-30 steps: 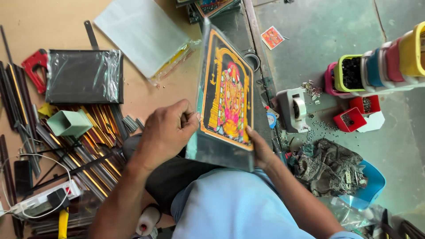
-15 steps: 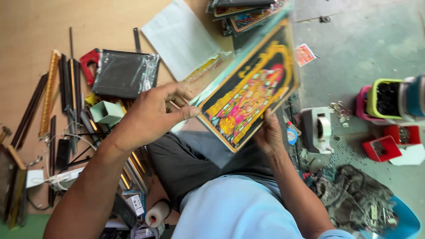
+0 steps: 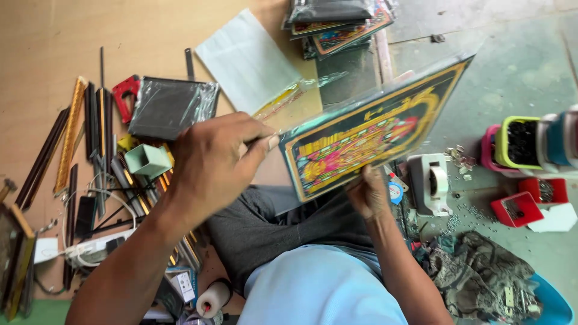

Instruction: The person sits on the floor and wipes framed religious pictures with a cloth, turning each frame over to clean both sides. They then slide each cleaned frame into a clear plastic bag and set the bagged frames aside.

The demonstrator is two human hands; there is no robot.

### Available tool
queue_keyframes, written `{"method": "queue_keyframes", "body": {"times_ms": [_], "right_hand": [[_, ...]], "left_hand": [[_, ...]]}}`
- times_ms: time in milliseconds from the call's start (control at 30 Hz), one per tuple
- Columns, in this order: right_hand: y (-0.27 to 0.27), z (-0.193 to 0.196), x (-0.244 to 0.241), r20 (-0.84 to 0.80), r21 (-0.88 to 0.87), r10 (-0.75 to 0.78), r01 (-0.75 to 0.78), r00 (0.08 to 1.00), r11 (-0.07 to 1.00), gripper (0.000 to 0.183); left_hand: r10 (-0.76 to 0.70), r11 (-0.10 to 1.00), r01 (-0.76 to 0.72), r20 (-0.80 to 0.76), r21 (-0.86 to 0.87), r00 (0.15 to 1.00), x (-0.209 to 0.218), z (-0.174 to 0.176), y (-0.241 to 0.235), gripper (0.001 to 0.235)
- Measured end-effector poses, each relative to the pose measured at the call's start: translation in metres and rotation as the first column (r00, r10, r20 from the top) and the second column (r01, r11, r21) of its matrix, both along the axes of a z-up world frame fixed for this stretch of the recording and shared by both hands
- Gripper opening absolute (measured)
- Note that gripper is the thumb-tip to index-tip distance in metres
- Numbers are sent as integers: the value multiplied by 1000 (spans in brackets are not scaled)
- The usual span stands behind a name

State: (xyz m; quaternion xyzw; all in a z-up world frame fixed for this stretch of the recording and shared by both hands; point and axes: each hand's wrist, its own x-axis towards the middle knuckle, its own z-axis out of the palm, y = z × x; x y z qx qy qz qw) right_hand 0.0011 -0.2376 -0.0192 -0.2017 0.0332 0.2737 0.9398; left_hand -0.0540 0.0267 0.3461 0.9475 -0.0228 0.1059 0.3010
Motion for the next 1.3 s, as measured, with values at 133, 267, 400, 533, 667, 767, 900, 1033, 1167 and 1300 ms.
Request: {"method": "queue_keyframes", "body": {"times_ms": [133, 267, 400, 533, 667, 767, 900, 1033, 1167, 1300], "right_hand": [[4, -21, 6, -20, 176, -4, 7, 1000, 984, 37], [26, 38, 19, -127, 10, -39, 41, 991, 999, 48], [29, 35, 19, 117, -85, 144, -135, 983, 987, 54], [43, 46, 28, 249, -208, 268, -219, 930, 953, 55], [60, 65, 35, 258, -182, 246, -203, 934, 962, 40], [65, 64, 30, 284, -216, 301, -245, 910, 945, 31], [78, 54, 6, 334, -334, 418, -308, 845, 891, 19], [86, 26, -19, 292, -512, 502, -310, 814, 801, 18], [83, 16, -25, 201, -574, 579, -384, 790, 723, 15], [85, 22, -14, 234, -605, 614, -382, 753, 699, 15]], "left_hand": [[-73, 987, 52, 134, 154, 988, -12, 40, -17, 9], [-68, 926, -1, 170, 377, 983, -26, 68, -8, 10], [48, 934, -83, 106, 348, 993, -40, 88, 4, 10], [139, 893, -184, 136, 410, 981, -56, 88, 11, 9], [281, 883, -286, 69, 372, 957, -88, 52, 37, 14], [378, 876, -363, 17, 317, 926, -121, 11, 58, 13], [457, 839, -442, 29, 318, 889, -166, -44, 78, 5], [507, 815, -494, 40, 304, 861, -192, -84, 86, 8], [528, 846, -521, -43, 117, 848, -207, -112, 101, 9], [415, 909, -416, 43, 30, 909, -181, -82, 101, 37]]}}
